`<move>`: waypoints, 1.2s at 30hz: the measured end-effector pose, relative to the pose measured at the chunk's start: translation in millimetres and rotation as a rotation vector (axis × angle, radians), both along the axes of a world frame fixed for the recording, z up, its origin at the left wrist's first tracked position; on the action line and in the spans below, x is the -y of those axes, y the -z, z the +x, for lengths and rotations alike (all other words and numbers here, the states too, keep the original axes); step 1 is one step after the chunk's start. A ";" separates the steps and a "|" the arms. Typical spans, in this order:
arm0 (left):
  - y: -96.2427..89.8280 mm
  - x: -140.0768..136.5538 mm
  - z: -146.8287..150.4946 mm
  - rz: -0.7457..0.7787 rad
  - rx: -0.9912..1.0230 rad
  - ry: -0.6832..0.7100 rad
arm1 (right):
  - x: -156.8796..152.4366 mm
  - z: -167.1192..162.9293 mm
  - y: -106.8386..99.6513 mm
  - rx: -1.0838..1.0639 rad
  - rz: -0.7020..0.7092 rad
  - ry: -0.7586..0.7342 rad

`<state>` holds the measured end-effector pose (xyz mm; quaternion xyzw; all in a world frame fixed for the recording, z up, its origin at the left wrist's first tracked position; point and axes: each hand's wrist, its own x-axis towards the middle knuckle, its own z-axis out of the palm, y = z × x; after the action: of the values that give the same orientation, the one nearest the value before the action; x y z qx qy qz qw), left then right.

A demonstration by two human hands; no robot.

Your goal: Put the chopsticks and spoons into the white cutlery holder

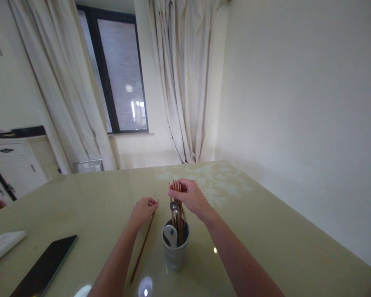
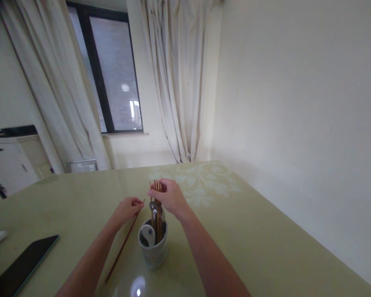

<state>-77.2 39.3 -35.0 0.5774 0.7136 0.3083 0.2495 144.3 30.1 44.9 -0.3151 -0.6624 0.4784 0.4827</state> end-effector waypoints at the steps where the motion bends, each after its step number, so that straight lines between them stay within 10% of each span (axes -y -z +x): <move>1: 2.1 0.2 0.3 0.000 -0.036 -0.009 | 0.6 -0.5 -0.4 -0.009 0.003 0.003; 8: -34.9 8.4 13.0 0.131 -0.104 0.059 | 4.4 -0.6 -13.9 -0.218 0.019 0.155; 16: -112.7 50.1 64.7 0.405 0.366 0.552 | 15.6 4.5 -34.4 -0.372 0.076 0.222; 22: -113.0 54.2 71.1 0.449 0.408 0.516 | 16.2 8.5 -37.5 -0.255 0.179 0.232; 29: -132.0 59.0 38.8 0.685 0.511 0.106 | 9.2 37.4 -35.1 0.310 0.207 0.306; 36: -64.9 19.5 -14.1 0.112 -0.092 0.229 | 11.6 40.0 -39.1 0.355 0.224 0.268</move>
<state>-91.3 19.8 29.9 0.6817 0.6355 0.2901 0.2175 184.3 18.5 84.0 -0.4239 -0.7380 0.2710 0.4497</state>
